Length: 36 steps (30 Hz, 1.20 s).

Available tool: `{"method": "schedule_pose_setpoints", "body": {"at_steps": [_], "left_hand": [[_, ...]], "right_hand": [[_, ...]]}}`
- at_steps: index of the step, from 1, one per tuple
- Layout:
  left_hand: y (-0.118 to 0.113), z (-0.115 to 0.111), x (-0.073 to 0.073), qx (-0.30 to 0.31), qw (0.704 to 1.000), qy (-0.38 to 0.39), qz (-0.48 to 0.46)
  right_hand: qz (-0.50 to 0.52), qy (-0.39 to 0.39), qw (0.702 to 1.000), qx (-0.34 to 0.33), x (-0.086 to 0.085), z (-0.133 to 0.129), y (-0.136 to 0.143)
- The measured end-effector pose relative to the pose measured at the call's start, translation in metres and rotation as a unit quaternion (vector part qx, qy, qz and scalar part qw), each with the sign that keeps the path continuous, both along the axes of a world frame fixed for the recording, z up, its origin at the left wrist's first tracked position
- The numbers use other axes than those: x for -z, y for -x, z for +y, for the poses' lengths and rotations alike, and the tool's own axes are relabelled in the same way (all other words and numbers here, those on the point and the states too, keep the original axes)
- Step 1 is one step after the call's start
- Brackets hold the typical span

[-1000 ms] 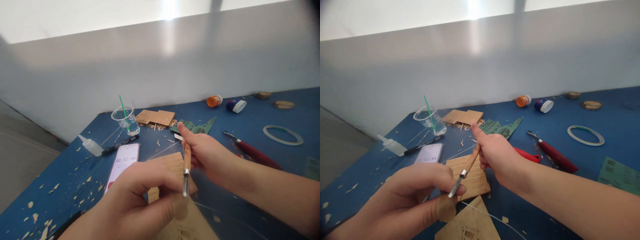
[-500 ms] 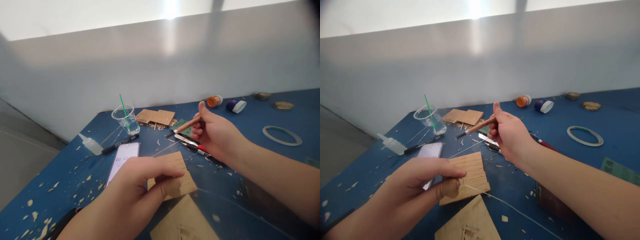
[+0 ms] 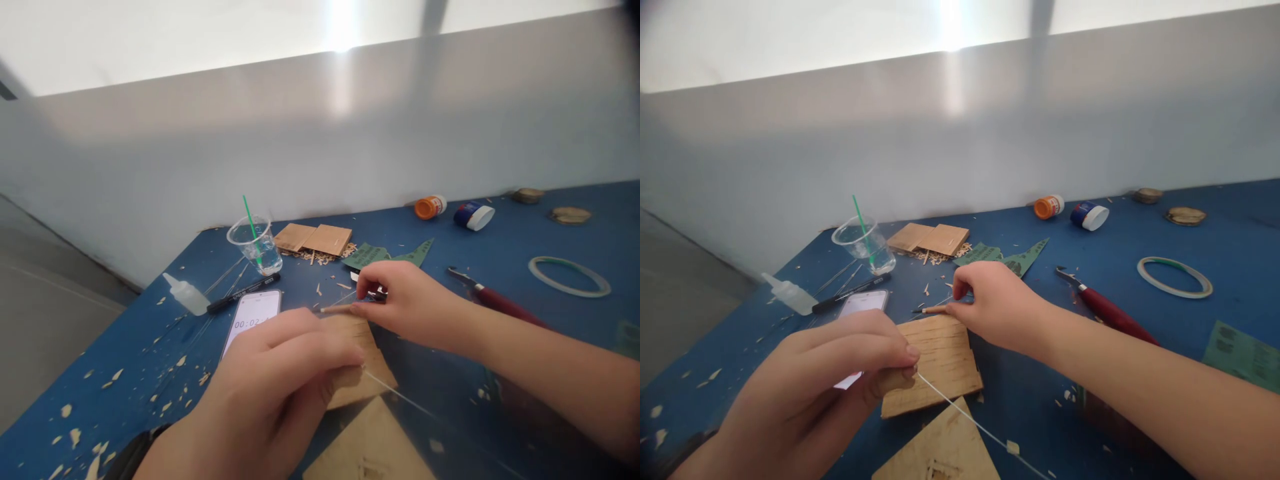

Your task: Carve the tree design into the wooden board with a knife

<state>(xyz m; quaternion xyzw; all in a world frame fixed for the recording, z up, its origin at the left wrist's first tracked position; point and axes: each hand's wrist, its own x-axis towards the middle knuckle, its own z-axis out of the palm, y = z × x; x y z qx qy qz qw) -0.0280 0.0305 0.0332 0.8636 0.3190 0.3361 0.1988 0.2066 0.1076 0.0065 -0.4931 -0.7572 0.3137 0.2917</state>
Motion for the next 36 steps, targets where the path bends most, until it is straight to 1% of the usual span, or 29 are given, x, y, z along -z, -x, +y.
{"method": "schedule_pose_setpoints", "body": {"at_steps": [2,3,4,5,6,7,9,14,16,18,20,21,24,26,28,30,31,32,33,34,36], "left_hand": [[0.001,-0.001,-0.001,-0.01,1.0,-0.018,-0.009],[0.0,-0.001,-0.002,-0.016,0.999,-0.034,-0.013],[0.0,-0.001,-0.002,-0.025,0.998,-0.05,-0.017],[0.0,-0.001,-0.003,-0.033,0.997,-0.067,-0.021],[-0.001,0.0,-0.004,-0.041,0.996,-0.077,-0.025],[-0.001,0.0,-0.004,-0.048,0.995,-0.08,-0.031],[-0.002,0.001,-0.005,-0.064,0.994,-0.072,-0.046],[-0.003,0.002,-0.002,-0.119,0.99,-0.03,-0.076],[-0.004,0.004,-0.002,-0.148,0.982,0.034,-0.109],[-0.005,0.006,-0.003,-0.166,0.964,0.136,-0.154],[-0.006,0.008,-0.004,-0.159,0.939,0.234,-0.197],[-0.006,0.008,-0.004,-0.149,0.926,0.271,-0.215],[-0.008,0.008,-0.002,-0.115,0.888,0.356,-0.268],[-0.01,0.007,0.0,-0.094,0.849,0.418,-0.309],[-0.013,0.006,0.0,-0.081,0.805,0.475,-0.345],[-0.014,0.006,0.001,-0.077,0.771,0.513,-0.369],[-0.014,0.006,0.001,-0.074,0.757,0.529,-0.376],[-0.014,0.006,0.001,-0.068,0.743,0.545,-0.382],[-0.013,0.006,0.001,-0.062,0.73,0.56,-0.387],[-0.012,0.006,0.002,-0.058,0.718,0.572,-0.393],[-0.01,0.006,0.002,-0.046,0.702,0.587,-0.401]], "right_hand": [[0.036,0.033,0.999,-0.021,-0.013,-0.008,0.002],[0.1,0.1,0.988,-0.06,-0.019,-0.013,0.003],[0.16,0.176,0.964,-0.118,-0.024,-0.019,0.005],[0.199,0.24,0.938,-0.154,-0.028,-0.024,0.006],[0.231,0.292,0.911,-0.18,-0.031,-0.029,0.008],[0.247,0.324,0.893,-0.192,-0.032,-0.033,0.009],[0.268,0.353,0.878,-0.184,-0.032,-0.037,0.011],[0.374,0.365,0.831,-0.187,-0.022,-0.036,0.012],[0.405,0.369,0.816,-0.182,-0.018,-0.035,0.012],[0.419,0.369,0.812,-0.169,-0.016,-0.037,0.014],[0.42,0.353,0.82,-0.162,-0.015,-0.04,0.016],[0.415,0.336,0.831,-0.156,-0.016,-0.043,0.017],[0.377,0.258,0.88,-0.133,-0.019,-0.05,0.02],[0.345,0.204,0.907,-0.129,-0.021,-0.054,0.021],[0.299,0.133,0.935,-0.136,-0.023,-0.055,0.021],[0.229,0.014,0.963,-0.141,-0.023,-0.055,0.018],[0.192,-0.053,0.969,-0.142,-0.023,-0.054,0.016],[0.164,-0.114,0.969,-0.145,-0.022,-0.053,0.015],[0.145,-0.158,0.965,-0.149,-0.021,-0.051,0.013],[0.135,-0.184,0.961,-0.153,-0.02,-0.05,0.012],[0.131,-0.199,0.958,-0.159,-0.019,-0.048,0.011]]}}
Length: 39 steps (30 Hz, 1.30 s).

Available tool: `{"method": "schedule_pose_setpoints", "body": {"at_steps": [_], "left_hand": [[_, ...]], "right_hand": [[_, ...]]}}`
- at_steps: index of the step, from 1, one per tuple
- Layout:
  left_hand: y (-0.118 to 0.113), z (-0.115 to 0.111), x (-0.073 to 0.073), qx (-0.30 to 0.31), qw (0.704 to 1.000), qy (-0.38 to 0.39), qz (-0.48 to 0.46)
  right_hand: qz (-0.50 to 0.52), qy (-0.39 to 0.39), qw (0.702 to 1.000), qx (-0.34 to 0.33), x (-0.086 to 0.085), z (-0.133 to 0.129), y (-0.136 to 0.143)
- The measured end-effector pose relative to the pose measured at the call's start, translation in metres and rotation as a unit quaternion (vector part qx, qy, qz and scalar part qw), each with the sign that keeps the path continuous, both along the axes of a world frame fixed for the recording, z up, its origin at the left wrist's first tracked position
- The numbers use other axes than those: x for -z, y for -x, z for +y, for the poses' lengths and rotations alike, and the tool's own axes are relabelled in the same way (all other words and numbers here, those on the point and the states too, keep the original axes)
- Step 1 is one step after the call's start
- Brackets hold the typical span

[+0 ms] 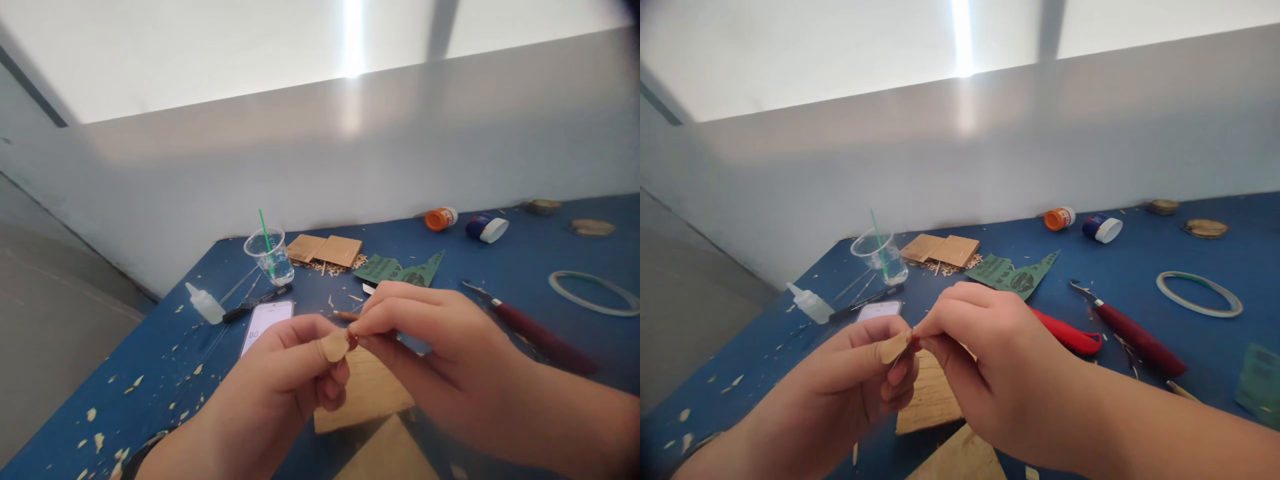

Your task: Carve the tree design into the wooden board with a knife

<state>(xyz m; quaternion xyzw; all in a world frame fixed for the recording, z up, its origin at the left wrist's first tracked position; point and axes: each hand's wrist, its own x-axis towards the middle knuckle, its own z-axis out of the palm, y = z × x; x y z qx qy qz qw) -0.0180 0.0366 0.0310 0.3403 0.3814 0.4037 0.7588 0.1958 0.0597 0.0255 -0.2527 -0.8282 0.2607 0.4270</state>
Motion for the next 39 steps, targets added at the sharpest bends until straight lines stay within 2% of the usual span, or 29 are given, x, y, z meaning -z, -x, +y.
{"method": "schedule_pose_setpoints", "body": {"at_steps": [6,13,15,17,19,20,21,22,24,25,26,27,28,29,30,31,33,35,37,39], "left_hand": [[0.005,0.0,0.002,0.044,0.998,0.037,-0.037],[0.009,0.002,-0.005,0.151,0.986,0.06,-0.03],[0.008,0.003,-0.005,0.139,0.989,0.043,-0.014],[0.007,0.004,-0.003,0.083,0.996,-0.021,0.035],[0.006,0.003,-0.001,0.007,0.98,-0.143,0.135],[0.005,0.003,0.0,-0.03,0.954,-0.219,0.202],[0.006,0.001,0.0,-0.064,0.911,-0.302,0.272],[0.006,0.0,-0.001,-0.09,0.853,-0.388,0.337],[0.007,-0.004,-0.003,-0.122,0.72,-0.537,0.422],[0.008,-0.005,-0.004,-0.128,0.667,-0.586,0.442],[0.008,-0.006,-0.004,-0.126,0.636,-0.612,0.452],[0.009,-0.006,-0.004,-0.119,0.628,-0.618,0.457],[0.009,-0.005,-0.004,-0.11,0.639,-0.606,0.461],[0.008,-0.003,-0.003,-0.101,0.665,-0.578,0.462],[0.008,0.0,-0.001,-0.089,0.701,-0.541,0.456],[0.008,0.002,0.001,-0.076,0.742,-0.497,0.444],[0.007,0.007,0.003,-0.054,0.819,-0.403,0.405],[0.007,0.01,0.004,-0.036,0.865,-0.33,0.375],[0.006,0.011,0.002,-0.02,0.88,-0.29,0.375],[0.006,0.011,0.001,0.002,0.883,-0.269,0.386]], "right_hand": [[0.016,-0.021,1.0,0.001,0.001,0.004,0.001],[-0.062,-0.195,0.975,-0.083,-0.009,0.005,-0.012],[-0.072,-0.226,0.969,-0.074,-0.01,0.005,-0.013],[-0.071,-0.223,0.971,-0.049,-0.007,0.006,-0.009],[-0.06,-0.14,0.988,-0.008,-0.003,0.006,-0.004],[-0.055,-0.059,0.997,0.014,-0.001,0.005,0.0],[-0.047,0.038,0.998,0.03,0.0,0.003,0.003],[-0.043,0.145,0.988,0.038,0.0,0.001,0.006],[-0.047,0.332,0.941,0.038,-0.002,-0.005,0.01],[-0.054,0.383,0.921,0.038,-0.003,-0.007,0.011],[-0.069,0.391,0.917,0.042,-0.004,-0.007,0.011],[-0.099,0.358,0.927,0.055,-0.005,-0.006,0.011],[-0.149,0.289,0.942,0.078,-0.005,-0.003,0.009],[-0.208,0.202,0.952,0.099,-0.004,0.002,0.007],[-0.277,0.127,0.943,0.131,-0.003,0.008,0.005],[-0.35,0.084,0.921,0.149,-0.001,0.015,0.002],[-0.399,0.076,0.902,0.146,0.003,0.027,-0.005],[-0.408,0.088,0.9,0.128,0.005,0.034,-0.01],[-0.398,0.087,0.906,0.114,0.003,0.034,-0.013],[-0.343,0.113,0.928,0.092,-0.003,0.028,-0.013]]}}
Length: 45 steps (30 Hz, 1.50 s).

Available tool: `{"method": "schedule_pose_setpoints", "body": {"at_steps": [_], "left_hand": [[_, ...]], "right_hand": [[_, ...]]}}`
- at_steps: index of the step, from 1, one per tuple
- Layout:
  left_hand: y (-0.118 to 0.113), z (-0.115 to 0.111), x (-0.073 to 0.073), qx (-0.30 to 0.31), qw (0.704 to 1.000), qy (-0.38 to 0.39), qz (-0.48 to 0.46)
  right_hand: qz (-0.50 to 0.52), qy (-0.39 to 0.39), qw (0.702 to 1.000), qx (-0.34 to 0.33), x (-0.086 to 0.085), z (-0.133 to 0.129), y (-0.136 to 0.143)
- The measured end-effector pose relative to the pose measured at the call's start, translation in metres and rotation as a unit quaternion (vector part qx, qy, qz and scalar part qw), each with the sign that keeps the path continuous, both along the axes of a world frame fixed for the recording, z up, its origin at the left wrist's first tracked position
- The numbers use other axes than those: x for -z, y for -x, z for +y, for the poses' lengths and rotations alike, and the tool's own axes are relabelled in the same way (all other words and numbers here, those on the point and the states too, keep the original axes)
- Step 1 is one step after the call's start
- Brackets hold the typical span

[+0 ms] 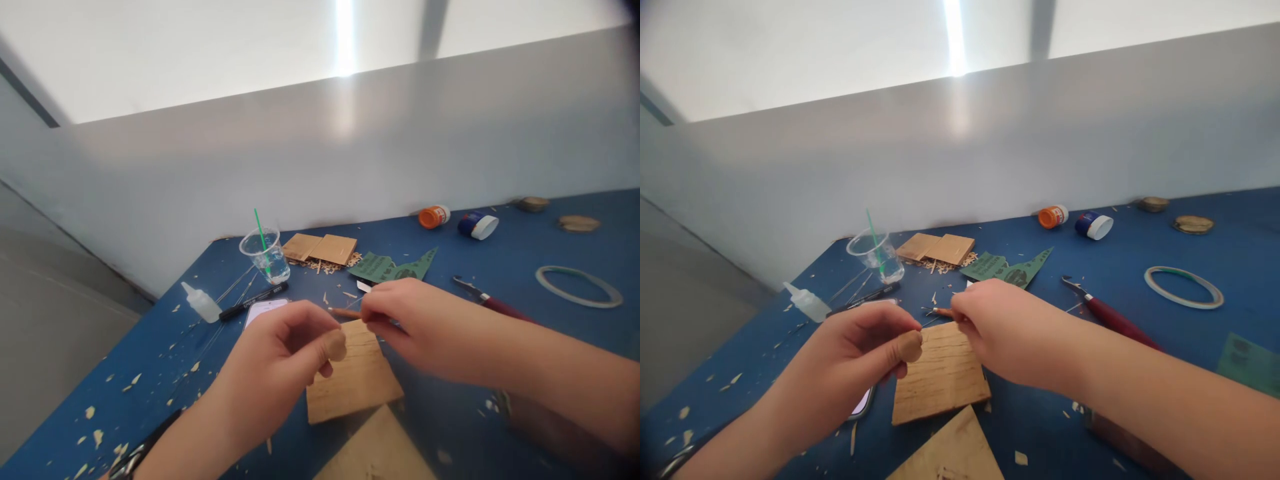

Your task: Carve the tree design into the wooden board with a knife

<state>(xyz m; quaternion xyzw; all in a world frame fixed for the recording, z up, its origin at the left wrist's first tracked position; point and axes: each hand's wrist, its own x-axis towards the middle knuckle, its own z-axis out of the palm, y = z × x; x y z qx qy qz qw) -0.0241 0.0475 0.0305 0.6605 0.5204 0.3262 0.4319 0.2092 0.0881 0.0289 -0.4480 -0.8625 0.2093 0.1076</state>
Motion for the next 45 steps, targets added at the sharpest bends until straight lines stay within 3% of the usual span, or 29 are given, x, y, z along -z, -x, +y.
{"method": "schedule_pose_setpoints", "body": {"at_steps": [2,5,12,16,21,27,33,35,37,41,43,45], "left_hand": [[0.001,0.0,-0.001,0.008,1.0,0.025,0.005],[0.002,0.001,-0.002,0.023,0.998,0.061,-0.019],[0.006,0.007,0.0,0.044,0.987,0.105,-0.113],[0.005,0.006,0.0,0.04,0.992,0.059,-0.103],[0.002,0.002,0.003,0.019,0.995,-0.003,-0.1],[0.002,-0.007,0.008,-0.004,0.993,-0.107,-0.059],[0.003,-0.011,0.002,0.038,0.983,-0.169,0.066],[0.002,-0.01,-0.001,0.042,0.987,-0.142,0.069],[0.002,-0.008,-0.004,0.043,0.995,-0.076,0.051],[0.006,-0.003,-0.005,0.059,0.996,0.069,-0.001],[0.008,-0.003,-0.005,0.087,0.991,0.103,-0.006],[0.011,-0.006,-0.006,0.145,0.981,0.13,0.018]], "right_hand": [[0.092,0.073,0.993,0.0,-0.008,-0.007,0.001],[0.143,0.156,0.977,-0.003,-0.014,-0.014,0.003],[0.134,0.119,0.983,0.032,-0.008,-0.01,0.003],[0.108,0.067,0.992,0.006,-0.007,-0.012,0.005],[0.15,0.05,0.987,0.029,-0.004,-0.017,0.013],[0.246,0.204,0.944,0.083,-0.003,-0.022,0.019],[0.24,0.316,0.913,0.1,-0.005,-0.019,0.018],[0.21,0.289,0.929,0.095,-0.006,-0.018,0.017],[0.161,0.213,0.961,0.074,-0.007,-0.017,0.014],[0.098,0.107,0.989,-0.018,-0.009,-0.02,0.009],[0.067,0.105,0.991,-0.043,-0.014,-0.023,0.007],[0.023,0.154,0.987,-0.047,-0.022,-0.03,0.008]]}}
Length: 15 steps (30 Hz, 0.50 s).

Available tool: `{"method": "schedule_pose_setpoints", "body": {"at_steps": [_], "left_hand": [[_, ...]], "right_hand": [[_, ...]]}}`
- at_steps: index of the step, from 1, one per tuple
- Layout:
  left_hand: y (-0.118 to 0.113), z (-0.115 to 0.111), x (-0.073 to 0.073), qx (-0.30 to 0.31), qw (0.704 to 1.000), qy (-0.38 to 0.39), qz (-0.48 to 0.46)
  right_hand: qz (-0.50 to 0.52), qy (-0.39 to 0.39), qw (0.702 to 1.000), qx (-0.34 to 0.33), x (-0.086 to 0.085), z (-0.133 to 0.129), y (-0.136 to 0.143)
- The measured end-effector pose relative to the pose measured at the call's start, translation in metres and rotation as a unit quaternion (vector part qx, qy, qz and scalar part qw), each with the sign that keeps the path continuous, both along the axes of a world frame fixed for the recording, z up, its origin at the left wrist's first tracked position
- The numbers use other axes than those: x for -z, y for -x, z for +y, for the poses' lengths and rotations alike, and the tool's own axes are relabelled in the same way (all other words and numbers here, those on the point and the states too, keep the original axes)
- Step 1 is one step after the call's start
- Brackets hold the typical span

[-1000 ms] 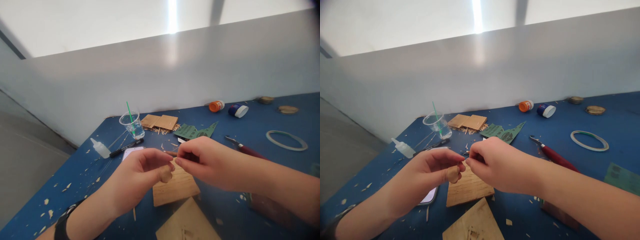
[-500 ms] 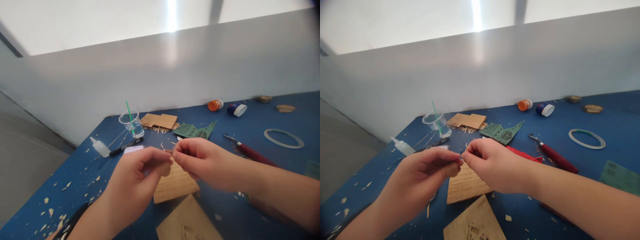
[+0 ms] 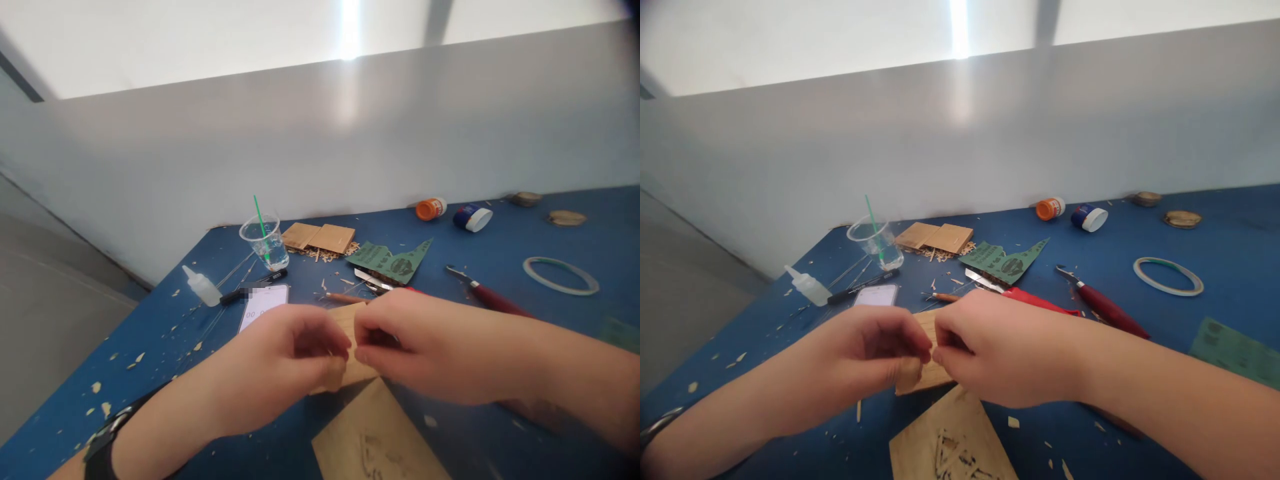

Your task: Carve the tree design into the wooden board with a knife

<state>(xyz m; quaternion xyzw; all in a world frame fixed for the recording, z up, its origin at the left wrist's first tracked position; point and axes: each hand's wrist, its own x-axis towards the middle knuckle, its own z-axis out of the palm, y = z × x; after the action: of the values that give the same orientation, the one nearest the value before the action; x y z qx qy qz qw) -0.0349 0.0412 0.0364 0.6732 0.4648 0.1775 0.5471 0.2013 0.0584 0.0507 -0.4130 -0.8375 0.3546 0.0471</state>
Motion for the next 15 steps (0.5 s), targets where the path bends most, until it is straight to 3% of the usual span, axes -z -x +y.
{"method": "schedule_pose_setpoints", "body": {"at_steps": [2,5,8,11,15], "left_hand": [[0.001,-0.005,-0.001,0.067,0.997,0.005,0.042],[0.001,-0.014,-0.002,0.123,0.98,-0.063,0.144],[-0.003,-0.018,0.0,0.149,0.959,-0.119,0.211],[-0.008,-0.019,0.003,0.163,0.952,-0.123,0.226],[-0.013,-0.019,0.006,0.171,0.95,-0.13,0.226]], "right_hand": [[-0.043,0.073,0.996,-0.002,-0.006,-0.009,0.002],[-0.069,0.131,0.989,0.017,-0.005,-0.026,0.002],[-0.082,0.117,0.988,0.055,0.012,-0.043,-0.002],[-0.066,0.113,0.988,0.083,0.031,-0.056,-0.004],[-0.07,0.065,0.988,0.125,0.041,-0.066,0.001]]}}
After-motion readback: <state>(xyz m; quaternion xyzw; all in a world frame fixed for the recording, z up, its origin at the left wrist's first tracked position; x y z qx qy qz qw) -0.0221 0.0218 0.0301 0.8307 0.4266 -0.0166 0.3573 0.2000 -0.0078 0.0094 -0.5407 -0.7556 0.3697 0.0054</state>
